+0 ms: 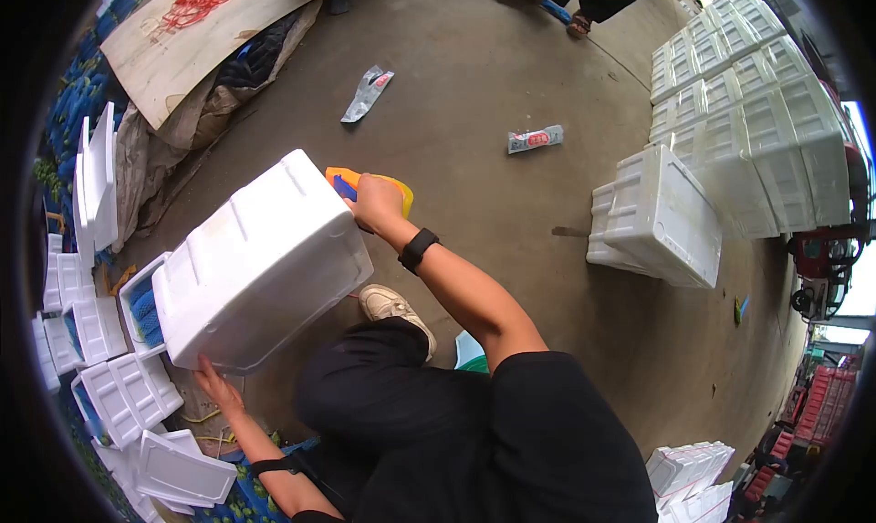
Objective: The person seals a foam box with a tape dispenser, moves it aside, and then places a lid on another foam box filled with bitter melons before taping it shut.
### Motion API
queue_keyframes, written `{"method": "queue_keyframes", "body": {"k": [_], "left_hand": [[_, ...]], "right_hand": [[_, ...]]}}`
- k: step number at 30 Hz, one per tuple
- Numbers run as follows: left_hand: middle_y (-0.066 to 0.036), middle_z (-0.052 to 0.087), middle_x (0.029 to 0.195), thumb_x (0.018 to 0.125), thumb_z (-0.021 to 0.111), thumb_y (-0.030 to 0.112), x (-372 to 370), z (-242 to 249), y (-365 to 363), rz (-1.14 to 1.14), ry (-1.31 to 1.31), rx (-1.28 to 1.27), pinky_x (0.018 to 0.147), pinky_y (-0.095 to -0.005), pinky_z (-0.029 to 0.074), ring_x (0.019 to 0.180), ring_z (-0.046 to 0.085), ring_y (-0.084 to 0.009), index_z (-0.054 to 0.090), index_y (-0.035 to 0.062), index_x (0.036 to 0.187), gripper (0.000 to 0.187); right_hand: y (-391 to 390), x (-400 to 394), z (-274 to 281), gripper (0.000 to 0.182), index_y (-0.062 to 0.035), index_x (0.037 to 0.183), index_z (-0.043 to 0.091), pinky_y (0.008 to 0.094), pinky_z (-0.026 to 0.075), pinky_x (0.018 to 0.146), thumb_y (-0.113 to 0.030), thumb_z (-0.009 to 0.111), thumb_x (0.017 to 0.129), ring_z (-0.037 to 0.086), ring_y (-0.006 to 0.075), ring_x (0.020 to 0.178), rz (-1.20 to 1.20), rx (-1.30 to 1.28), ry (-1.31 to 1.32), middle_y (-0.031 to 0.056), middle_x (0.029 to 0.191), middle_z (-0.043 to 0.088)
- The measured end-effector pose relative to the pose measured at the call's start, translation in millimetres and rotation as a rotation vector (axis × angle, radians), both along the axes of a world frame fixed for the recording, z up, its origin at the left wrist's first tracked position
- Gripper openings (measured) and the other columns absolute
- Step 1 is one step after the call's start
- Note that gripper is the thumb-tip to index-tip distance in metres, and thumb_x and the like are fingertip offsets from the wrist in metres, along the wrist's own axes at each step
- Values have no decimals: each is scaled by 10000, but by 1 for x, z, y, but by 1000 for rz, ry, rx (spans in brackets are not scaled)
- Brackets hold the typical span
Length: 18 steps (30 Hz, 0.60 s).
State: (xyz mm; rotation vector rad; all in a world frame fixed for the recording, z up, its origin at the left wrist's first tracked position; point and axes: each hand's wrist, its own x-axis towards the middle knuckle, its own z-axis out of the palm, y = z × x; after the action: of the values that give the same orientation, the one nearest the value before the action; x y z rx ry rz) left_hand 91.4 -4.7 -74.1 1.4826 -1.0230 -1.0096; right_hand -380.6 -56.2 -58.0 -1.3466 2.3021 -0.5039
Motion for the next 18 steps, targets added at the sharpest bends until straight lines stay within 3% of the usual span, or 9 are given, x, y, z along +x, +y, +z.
{"method": "queue_keyframes", "body": {"k": [2, 7, 10, 15, 18], "left_hand": [[-130, 505, 1257, 921, 586, 155, -38, 40, -16, -152, -1, -73, 1045, -357, 295, 1191, 438, -211, 401, -30, 1306, 466], [-124, 450, 1297, 881, 605, 48, -160, 155, -16, -529, -202, -267, 1022, -345, 337, 1191, 438, -206, 358, -14, 1348, 532], [-113, 399, 1323, 864, 624, 40, -240, 210, 1, -735, -201, -424, 1009, -327, 346, 1204, 428, -206, 335, -11, 1366, 581], [-98, 431, 1167, 852, 648, 85, -397, 264, 63, -975, 32, -457, 958, -322, 374, 1091, 453, -205, 403, -22, 1286, 510], [-112, 471, 1079, 853, 638, 146, -492, 292, 99, -1148, -134, -728, 913, -336, 383, 1003, 455, -226, 483, -14, 1200, 413]], "right_hand": [[28, -38, 42, 416, 0, 860, 622, 422, 502, 663, -390, 689, 732, 651, 345, 758, -92, -70, 37, 194, 806, 664], [137, -164, 138, 475, 10, 892, 613, 435, 496, 739, -434, 632, 725, 631, 385, 847, -264, -262, 148, 228, 871, 651], [239, -235, 184, 395, 8, 897, 638, 406, 489, 730, -340, 645, 710, 627, 380, 854, -394, -308, 95, 219, 895, 653], [423, -320, 246, 359, 38, 856, 664, 329, 484, 631, -305, 648, 751, 643, 229, 674, -644, -333, -52, 162, 758, 668], [520, -364, 289, 361, 53, 859, 663, 313, 475, 617, -297, 642, 771, 626, 177, 664, -745, -198, 27, 118, 755, 672]]}}
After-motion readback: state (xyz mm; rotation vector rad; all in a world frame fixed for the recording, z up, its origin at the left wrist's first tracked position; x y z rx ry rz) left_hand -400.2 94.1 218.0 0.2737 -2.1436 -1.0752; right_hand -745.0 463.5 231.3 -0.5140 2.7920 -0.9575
